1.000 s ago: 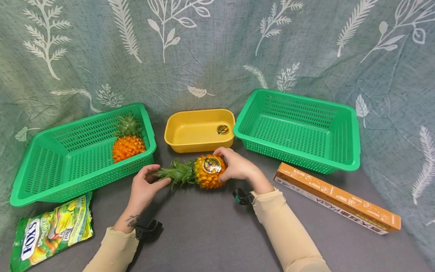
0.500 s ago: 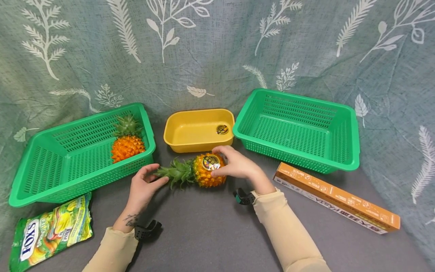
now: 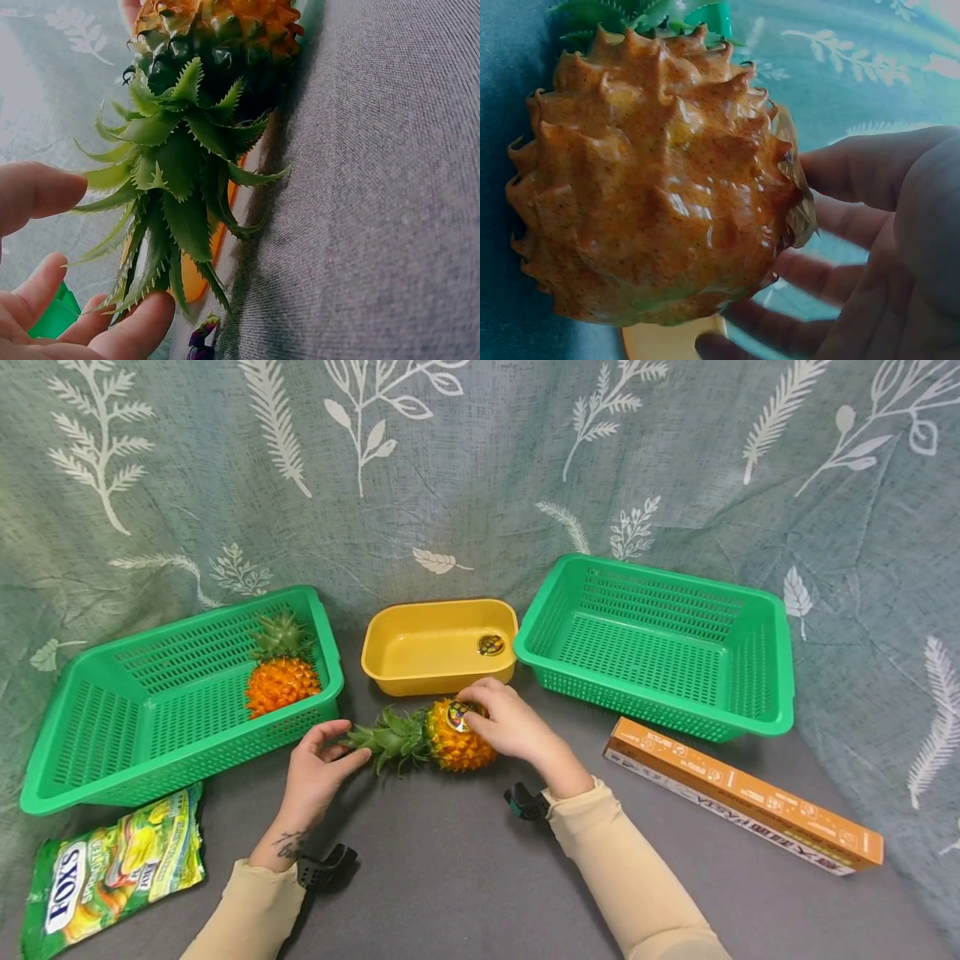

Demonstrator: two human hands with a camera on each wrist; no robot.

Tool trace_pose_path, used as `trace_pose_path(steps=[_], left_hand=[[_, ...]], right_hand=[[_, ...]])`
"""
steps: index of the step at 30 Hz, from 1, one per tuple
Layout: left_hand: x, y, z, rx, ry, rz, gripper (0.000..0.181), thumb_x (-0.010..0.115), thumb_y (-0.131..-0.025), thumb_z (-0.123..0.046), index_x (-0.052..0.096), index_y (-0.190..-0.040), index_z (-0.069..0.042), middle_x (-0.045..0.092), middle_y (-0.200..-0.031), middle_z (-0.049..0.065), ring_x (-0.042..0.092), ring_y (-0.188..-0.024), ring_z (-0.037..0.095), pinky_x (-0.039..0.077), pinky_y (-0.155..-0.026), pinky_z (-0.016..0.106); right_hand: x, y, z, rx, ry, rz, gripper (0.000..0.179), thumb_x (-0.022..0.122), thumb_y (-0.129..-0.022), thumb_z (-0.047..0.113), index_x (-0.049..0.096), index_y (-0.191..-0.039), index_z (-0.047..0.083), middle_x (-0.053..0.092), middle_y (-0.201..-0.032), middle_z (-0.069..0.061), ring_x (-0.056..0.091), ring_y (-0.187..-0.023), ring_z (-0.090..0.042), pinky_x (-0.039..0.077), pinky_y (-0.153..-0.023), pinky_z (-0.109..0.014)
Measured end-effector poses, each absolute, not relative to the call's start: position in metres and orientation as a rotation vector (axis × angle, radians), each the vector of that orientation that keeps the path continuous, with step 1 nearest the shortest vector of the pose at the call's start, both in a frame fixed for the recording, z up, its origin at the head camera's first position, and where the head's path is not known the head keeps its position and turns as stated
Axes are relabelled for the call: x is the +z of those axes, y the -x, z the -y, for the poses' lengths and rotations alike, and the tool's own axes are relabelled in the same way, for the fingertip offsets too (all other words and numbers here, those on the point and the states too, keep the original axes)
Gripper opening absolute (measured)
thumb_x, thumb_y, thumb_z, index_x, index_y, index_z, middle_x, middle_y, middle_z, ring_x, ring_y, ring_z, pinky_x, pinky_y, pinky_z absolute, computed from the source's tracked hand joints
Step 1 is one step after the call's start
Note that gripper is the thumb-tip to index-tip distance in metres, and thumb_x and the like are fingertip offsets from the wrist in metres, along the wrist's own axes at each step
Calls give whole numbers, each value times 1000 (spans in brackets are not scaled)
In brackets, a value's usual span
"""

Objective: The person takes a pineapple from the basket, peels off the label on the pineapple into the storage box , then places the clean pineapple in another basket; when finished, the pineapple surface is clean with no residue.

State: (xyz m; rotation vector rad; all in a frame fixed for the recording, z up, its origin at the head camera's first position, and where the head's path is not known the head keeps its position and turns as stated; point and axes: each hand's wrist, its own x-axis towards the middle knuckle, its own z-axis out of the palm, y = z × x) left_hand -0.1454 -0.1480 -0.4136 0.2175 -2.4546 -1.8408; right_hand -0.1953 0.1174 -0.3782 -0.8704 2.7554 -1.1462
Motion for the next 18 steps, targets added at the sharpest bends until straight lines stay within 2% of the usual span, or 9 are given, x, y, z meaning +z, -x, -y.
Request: trace_pose_path(steps=[4, 6, 10, 18], left_hand=[[-413, 145, 148, -1845, -214, 2451, 49, 68, -79, 2, 47, -123, 3, 49, -120, 15, 56, -99, 23, 46, -63, 14], [-413, 145, 148, -1849, -211, 2446, 49, 68, -78, 2, 47, -123, 3, 49, -120, 15, 56, -98, 22, 46, -63, 14], [-413, 145, 148, -1852, -206, 2443, 49, 68, -78, 3, 47, -123, 3, 48, -121, 15, 56, -95, 17, 46, -63, 14], [-414, 145, 149, -1847, -209, 2446, 50, 69, -78, 2, 46, -123, 4, 48, -123, 16, 54, -90, 11, 45, -63, 14]], right_hand=[[-378, 195, -117, -1134, 744, -2772, 40, 52, -91, 19, 54, -122, -5, 54, -123, -19, 51, -114, -30, 40, -97, -44], [-377, 195, -116, -1155, 695, -2771, 39, 52, -90, 20, 55, -120, -4, 55, -121, -18, 53, -109, -29, 42, -93, -43], [-377, 194, -115, -1225, 666, -2774, 32, 55, -87, 18, 59, -112, -2, 58, -111, -17, 54, -96, -27, 45, -83, -41], [-378, 192, -113, -1403, 695, -2825, 17, 64, -80, 7, 61, -95, 1, 59, -103, -13, 55, -92, -29, 46, -79, -42]])
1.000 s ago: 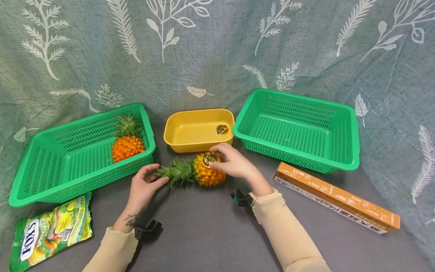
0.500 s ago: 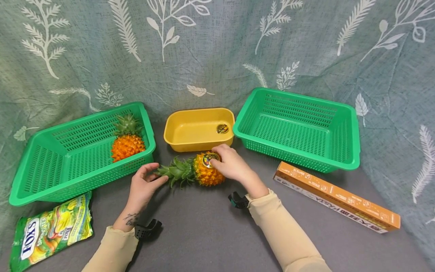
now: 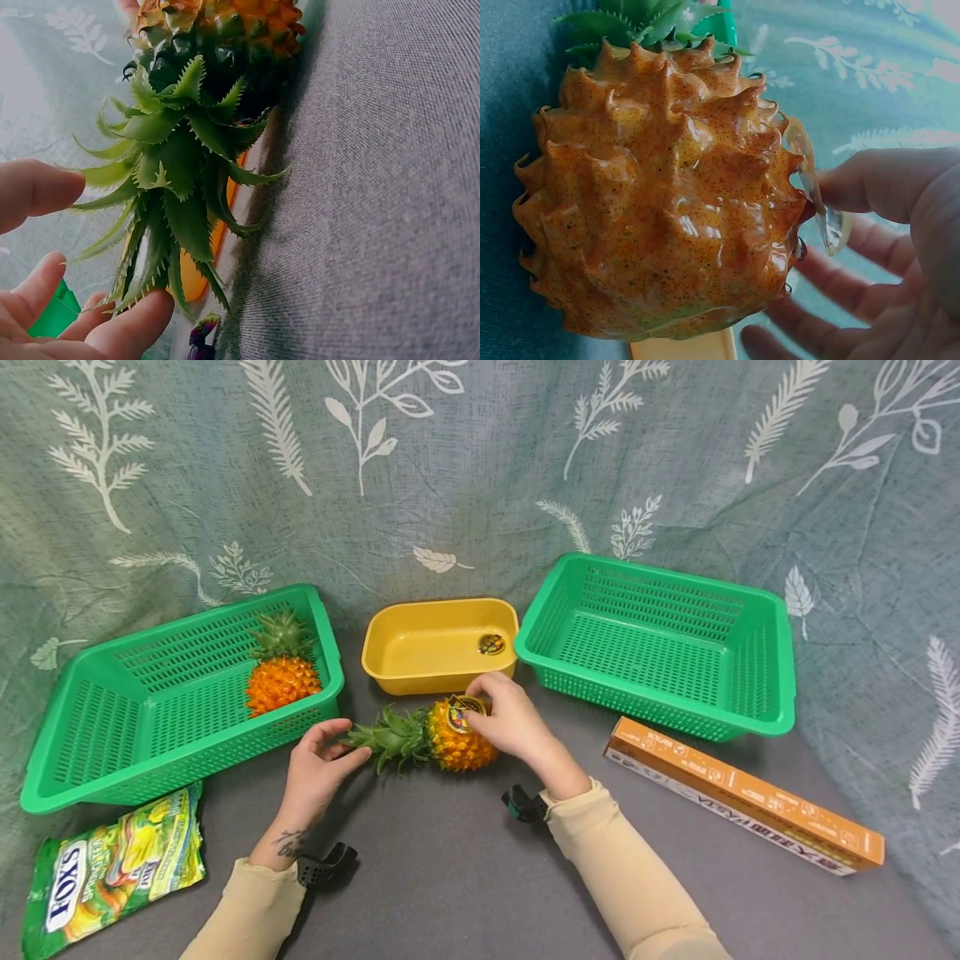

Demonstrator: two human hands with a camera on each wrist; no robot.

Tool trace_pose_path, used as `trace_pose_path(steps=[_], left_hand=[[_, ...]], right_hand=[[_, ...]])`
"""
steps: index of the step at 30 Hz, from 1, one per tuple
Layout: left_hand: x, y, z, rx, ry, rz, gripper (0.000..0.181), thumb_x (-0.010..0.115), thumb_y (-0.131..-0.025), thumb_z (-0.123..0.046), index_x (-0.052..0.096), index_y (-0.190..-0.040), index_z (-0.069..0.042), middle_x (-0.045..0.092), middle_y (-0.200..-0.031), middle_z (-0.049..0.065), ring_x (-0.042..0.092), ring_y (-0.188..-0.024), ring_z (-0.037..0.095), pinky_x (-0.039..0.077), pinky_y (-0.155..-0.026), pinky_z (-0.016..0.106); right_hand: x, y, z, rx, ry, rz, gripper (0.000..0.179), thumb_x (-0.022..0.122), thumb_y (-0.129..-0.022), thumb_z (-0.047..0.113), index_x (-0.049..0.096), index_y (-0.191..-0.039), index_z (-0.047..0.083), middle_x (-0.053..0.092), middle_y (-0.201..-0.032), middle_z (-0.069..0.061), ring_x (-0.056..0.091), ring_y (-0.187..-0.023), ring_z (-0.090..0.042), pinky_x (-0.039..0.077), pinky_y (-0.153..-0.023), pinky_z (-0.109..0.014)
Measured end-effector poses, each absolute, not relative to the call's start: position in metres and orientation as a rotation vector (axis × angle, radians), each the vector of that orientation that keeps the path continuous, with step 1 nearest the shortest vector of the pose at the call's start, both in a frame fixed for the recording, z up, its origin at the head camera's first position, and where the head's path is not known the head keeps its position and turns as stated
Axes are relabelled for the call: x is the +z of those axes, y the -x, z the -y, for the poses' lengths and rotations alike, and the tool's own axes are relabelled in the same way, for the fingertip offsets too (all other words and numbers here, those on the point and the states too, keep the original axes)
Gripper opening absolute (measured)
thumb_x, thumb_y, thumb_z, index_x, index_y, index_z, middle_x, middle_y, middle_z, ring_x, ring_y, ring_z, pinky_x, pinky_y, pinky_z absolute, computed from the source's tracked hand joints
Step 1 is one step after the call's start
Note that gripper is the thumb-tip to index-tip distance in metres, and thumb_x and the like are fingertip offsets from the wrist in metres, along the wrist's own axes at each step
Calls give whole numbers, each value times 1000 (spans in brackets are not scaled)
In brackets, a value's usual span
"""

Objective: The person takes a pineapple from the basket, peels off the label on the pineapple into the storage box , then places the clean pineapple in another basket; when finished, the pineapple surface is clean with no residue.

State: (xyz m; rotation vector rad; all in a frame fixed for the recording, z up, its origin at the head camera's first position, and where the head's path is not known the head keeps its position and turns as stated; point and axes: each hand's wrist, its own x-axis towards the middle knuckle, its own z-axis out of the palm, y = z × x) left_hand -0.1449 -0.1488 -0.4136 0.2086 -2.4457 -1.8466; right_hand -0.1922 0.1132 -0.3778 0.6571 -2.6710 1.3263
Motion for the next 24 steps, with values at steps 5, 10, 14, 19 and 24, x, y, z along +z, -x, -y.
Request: trace_pose_path(steps=[5, 10, 14, 19, 24], left_hand=[[-413, 145, 149, -1868, -213, 2439, 50, 68, -79, 2, 46, -123, 4, 47, -122, 16, 54, -89, 6, 46, -64, 13], [-414, 145, 149, -1876, -202, 2427, 49, 67, -79, 3, 46, -123, 4, 47, -121, 16, 55, -89, 5, 47, -66, 13], [-415, 145, 150, -1869, -194, 2428, 49, 67, -80, 3, 46, -123, 4, 47, -122, 14, 55, -93, 11, 47, -67, 13], [-415, 145, 150, -1880, -182, 2435, 49, 67, -80, 2, 45, -125, 3, 47, -124, 13, 54, -100, 22, 46, -67, 14], [-415, 145, 150, -1888, -180, 2429, 49, 67, -80, 2, 45, -124, 3, 47, -123, 14, 54, -104, 28, 46, -68, 14]], right_hand=[[-376, 191, -115, 1344, -707, 2563, 7, 65, -79, 2, 59, -82, 2, 60, -107, -16, 57, -92, -28, 48, -79, -46], [-371, 191, -122, 1346, -895, 2449, 12, 64, -78, -1, 57, -74, 7, 61, -106, -15, 57, -93, -24, 48, -76, -45], [-364, 189, -125, 1301, -1082, 2294, 14, 65, -77, -3, 60, -73, 9, 63, -102, -11, 57, -96, -24, 46, -76, -38], [-354, 192, -127, 1214, -1122, 2157, 11, 67, -76, -5, 65, -77, 6, 63, -100, -14, 57, -95, -27, 47, -78, -37], [-332, 209, -123, 1016, -1119, 2228, 13, 58, -81, -3, 69, -86, 1, 63, -101, -14, 56, -95, -28, 46, -79, -40]])
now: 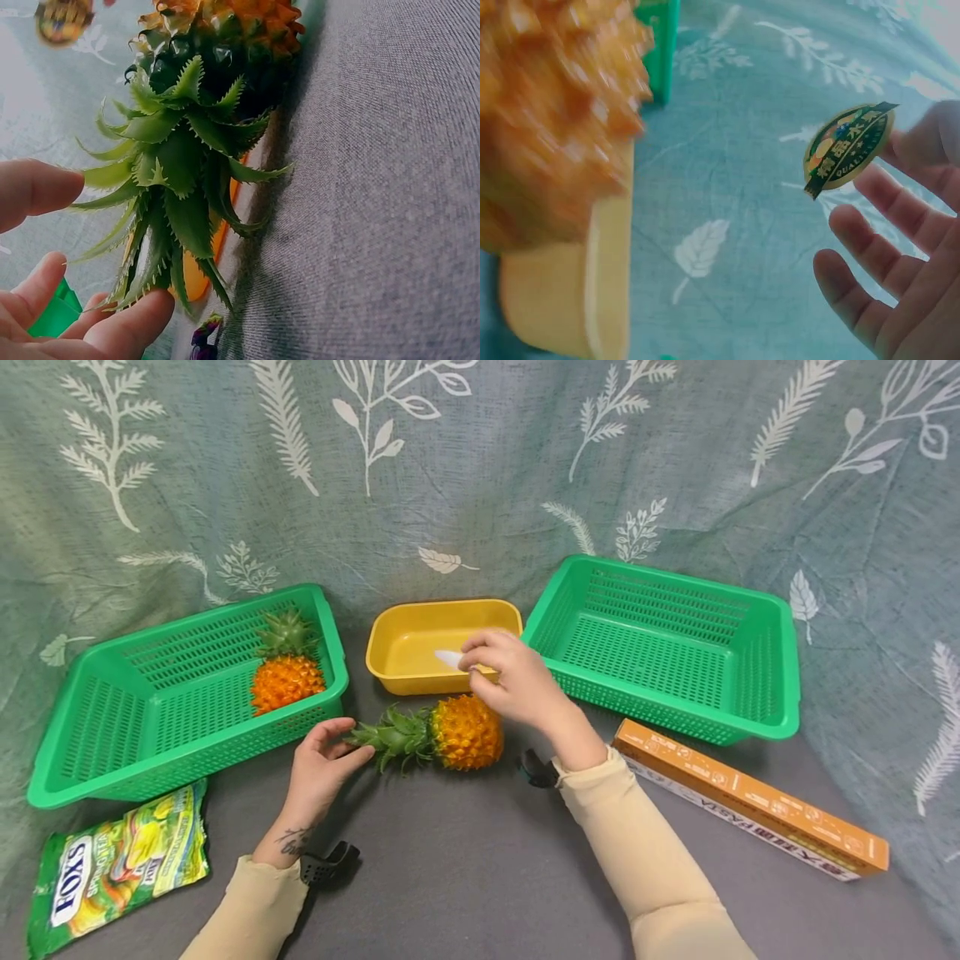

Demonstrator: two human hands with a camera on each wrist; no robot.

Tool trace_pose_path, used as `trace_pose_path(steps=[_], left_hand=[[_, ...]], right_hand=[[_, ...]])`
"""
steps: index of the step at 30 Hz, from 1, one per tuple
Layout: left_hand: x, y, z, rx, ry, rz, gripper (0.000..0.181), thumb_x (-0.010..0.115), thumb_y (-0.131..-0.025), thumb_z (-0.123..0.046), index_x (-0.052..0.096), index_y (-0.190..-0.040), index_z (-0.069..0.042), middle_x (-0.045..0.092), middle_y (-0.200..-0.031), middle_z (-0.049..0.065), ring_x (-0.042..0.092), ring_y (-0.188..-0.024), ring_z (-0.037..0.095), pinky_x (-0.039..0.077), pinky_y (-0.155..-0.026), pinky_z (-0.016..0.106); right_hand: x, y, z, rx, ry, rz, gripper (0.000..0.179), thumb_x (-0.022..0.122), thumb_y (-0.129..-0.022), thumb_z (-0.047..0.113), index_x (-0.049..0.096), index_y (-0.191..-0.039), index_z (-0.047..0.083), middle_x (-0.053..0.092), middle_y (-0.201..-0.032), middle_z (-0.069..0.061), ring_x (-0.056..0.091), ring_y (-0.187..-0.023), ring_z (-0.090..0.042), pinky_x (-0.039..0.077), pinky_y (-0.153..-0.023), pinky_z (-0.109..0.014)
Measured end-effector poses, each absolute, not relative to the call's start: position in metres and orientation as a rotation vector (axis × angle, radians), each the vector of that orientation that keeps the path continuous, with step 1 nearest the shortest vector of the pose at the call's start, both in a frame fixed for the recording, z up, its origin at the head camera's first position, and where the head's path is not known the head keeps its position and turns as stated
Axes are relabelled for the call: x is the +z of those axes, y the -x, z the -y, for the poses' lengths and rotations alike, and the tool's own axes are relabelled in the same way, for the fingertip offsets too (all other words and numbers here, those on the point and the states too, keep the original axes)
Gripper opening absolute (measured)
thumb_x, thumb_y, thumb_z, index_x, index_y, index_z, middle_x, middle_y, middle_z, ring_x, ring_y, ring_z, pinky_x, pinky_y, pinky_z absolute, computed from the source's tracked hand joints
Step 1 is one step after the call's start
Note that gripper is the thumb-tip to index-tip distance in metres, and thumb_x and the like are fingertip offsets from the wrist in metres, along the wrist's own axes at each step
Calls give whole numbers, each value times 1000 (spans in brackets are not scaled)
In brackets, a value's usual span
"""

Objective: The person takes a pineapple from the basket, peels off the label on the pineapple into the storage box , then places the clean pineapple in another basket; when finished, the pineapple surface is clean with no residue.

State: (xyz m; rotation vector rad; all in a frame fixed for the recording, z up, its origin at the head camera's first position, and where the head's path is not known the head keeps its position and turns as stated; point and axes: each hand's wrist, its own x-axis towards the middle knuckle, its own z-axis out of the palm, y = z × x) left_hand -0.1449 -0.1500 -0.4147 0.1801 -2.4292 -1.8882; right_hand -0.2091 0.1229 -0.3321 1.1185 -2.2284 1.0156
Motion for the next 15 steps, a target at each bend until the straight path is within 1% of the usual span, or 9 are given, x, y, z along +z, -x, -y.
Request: trace_pose_path(steps=[4, 8, 12, 15], left_hand=[[-415, 145, 150, -1884, -179, 2426, 50, 67, -80, 2, 45, -124, 3, 47, -122, 15, 55, -105, 31, 46, -68, 13], [-415, 145, 150, -1881, -179, 2430, 50, 67, -79, 2, 45, -124, 4, 48, -122, 15, 55, -105, 31, 46, -68, 13], [-415, 145, 150, -1884, -183, 2426, 50, 67, -79, 3, 45, -124, 4, 48, -122, 15, 55, -104, 30, 46, -68, 14], [-415, 145, 150, -1881, -180, 2423, 50, 68, -79, 3, 45, -124, 4, 48, -122, 15, 55, -103, 30, 46, -68, 14]], right_hand=[[-314, 230, -113, 819, -1077, 2347, 19, 52, -86, -1, 70, -88, 3, 63, -101, -11, 56, -92, -26, 45, -72, -37], [-302, 251, -102, 650, -1023, 2480, 19, 52, -89, 4, 70, -90, 8, 63, -102, -8, 56, -89, -25, 44, -65, -36], [-298, 269, -89, 511, -1004, 2626, 18, 53, -89, 9, 71, -92, 11, 62, -102, -6, 56, -88, -24, 45, -62, -35], [-299, 281, -79, 423, -1016, 2737, 17, 54, -89, 10, 71, -93, 12, 61, -102, -5, 54, -87, -23, 46, -63, -35]])
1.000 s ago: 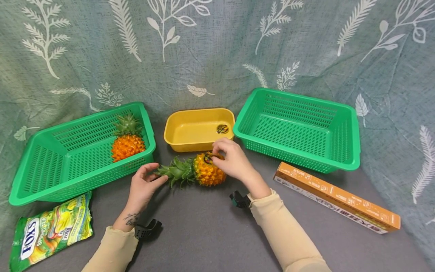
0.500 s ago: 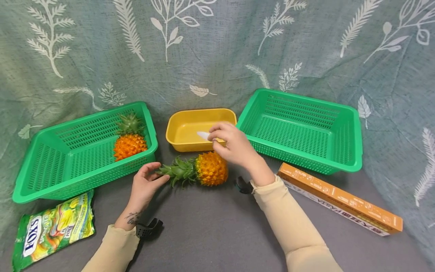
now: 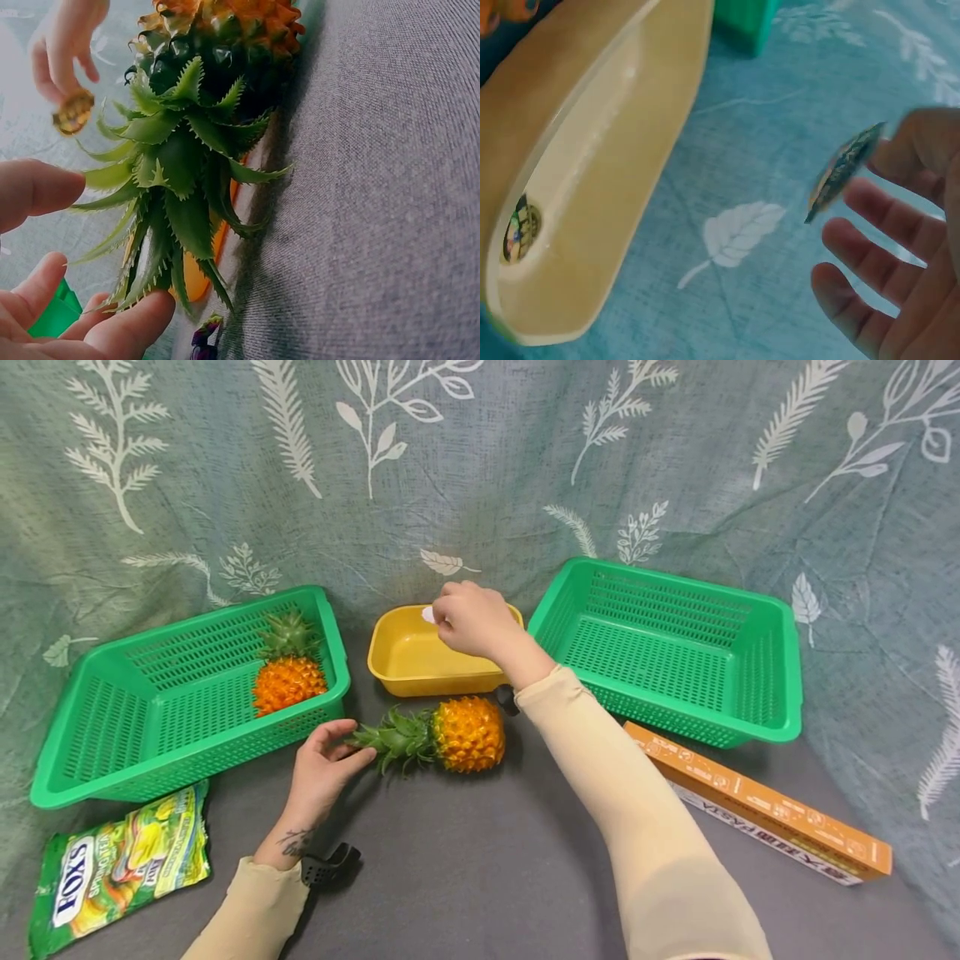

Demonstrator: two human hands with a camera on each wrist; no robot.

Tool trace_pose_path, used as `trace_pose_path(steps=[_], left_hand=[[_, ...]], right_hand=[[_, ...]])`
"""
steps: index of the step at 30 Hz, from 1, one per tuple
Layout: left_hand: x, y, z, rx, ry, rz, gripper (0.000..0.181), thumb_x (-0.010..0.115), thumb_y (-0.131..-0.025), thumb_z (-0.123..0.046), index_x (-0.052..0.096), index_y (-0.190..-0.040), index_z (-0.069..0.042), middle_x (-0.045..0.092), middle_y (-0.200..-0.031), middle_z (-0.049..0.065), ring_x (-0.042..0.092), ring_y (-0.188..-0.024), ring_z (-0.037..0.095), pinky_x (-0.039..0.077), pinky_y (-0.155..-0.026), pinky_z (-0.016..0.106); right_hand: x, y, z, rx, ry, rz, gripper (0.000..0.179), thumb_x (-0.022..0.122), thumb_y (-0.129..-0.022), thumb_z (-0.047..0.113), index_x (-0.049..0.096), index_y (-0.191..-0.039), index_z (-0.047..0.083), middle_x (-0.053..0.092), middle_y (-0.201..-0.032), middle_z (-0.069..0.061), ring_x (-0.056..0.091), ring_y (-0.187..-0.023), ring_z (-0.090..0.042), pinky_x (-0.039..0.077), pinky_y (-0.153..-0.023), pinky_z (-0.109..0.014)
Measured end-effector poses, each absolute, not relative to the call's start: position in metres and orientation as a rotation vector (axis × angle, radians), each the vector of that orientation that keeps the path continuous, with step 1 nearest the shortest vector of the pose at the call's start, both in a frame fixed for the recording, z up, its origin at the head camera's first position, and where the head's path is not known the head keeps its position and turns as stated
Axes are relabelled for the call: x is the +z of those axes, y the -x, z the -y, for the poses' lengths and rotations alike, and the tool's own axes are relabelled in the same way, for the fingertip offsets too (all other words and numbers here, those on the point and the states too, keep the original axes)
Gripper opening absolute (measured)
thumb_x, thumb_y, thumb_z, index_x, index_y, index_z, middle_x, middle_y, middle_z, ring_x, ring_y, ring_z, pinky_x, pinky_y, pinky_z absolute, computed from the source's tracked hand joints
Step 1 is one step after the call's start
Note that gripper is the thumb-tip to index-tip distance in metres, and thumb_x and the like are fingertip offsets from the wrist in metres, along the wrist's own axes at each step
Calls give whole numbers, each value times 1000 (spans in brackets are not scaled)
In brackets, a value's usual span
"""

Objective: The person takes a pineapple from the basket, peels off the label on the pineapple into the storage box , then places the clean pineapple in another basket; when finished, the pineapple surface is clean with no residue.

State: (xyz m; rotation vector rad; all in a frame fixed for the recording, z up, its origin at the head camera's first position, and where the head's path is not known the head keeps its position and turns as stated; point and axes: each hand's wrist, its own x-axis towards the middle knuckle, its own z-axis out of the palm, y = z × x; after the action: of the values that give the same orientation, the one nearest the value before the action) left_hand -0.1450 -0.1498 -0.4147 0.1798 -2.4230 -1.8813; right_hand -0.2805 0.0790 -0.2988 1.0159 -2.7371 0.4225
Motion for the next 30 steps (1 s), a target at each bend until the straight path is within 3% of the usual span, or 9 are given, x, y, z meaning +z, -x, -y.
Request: trace_pose_path(steps=[7, 14, 18, 25, 30], left_hand=[[-415, 143, 149, -1885, -157, 2418, 49, 67, -79, 3, 46, -124, 4, 48, -122, 16, 54, -103, 32, 46, -68, 14], [-415, 143, 149, -1873, -138, 2423, 49, 68, -79, 3, 46, -123, 5, 48, -123, 18, 55, -102, 33, 46, -69, 14], [-415, 144, 149, -1866, -135, 2421, 48, 68, -79, 3, 47, -123, 5, 49, -121, 17, 55, -101, 33, 46, -69, 14], [-415, 145, 151, -1869, -140, 2408, 48, 68, -79, 3, 47, -122, 4, 49, -121, 17, 55, -102, 33, 46, -67, 14], [-416, 144, 151, -1860, -159, 2422, 47, 68, -79, 2, 48, -121, 2, 49, -121, 16, 56, -102, 32, 46, -66, 14]], right_hand=[[-303, 293, -65, 296, -1074, 2911, 15, 55, -85, 3, 65, -82, 14, 56, -93, -4, 45, -81, -23, 36, -63, -34], [-306, 297, -62, 233, -1055, 2976, 29, 58, -89, 12, 64, -117, 14, 57, -114, -8, 51, -103, -27, 47, -77, -40], [-302, 294, -65, 301, -993, 2992, 33, 56, -91, 19, 59, -124, 15, 55, -120, -8, 53, -106, -26, 48, -77, -40], [-296, 280, -81, 896, -725, 2844, 35, 59, -89, 22, 58, -121, 10, 59, -115, -9, 56, -102, -22, 47, -82, -39], [-304, 263, -93, 1475, -498, 2464, 28, 62, -87, 14, 61, -110, 1, 63, -98, -14, 58, -84, -19, 48, -75, -30]])
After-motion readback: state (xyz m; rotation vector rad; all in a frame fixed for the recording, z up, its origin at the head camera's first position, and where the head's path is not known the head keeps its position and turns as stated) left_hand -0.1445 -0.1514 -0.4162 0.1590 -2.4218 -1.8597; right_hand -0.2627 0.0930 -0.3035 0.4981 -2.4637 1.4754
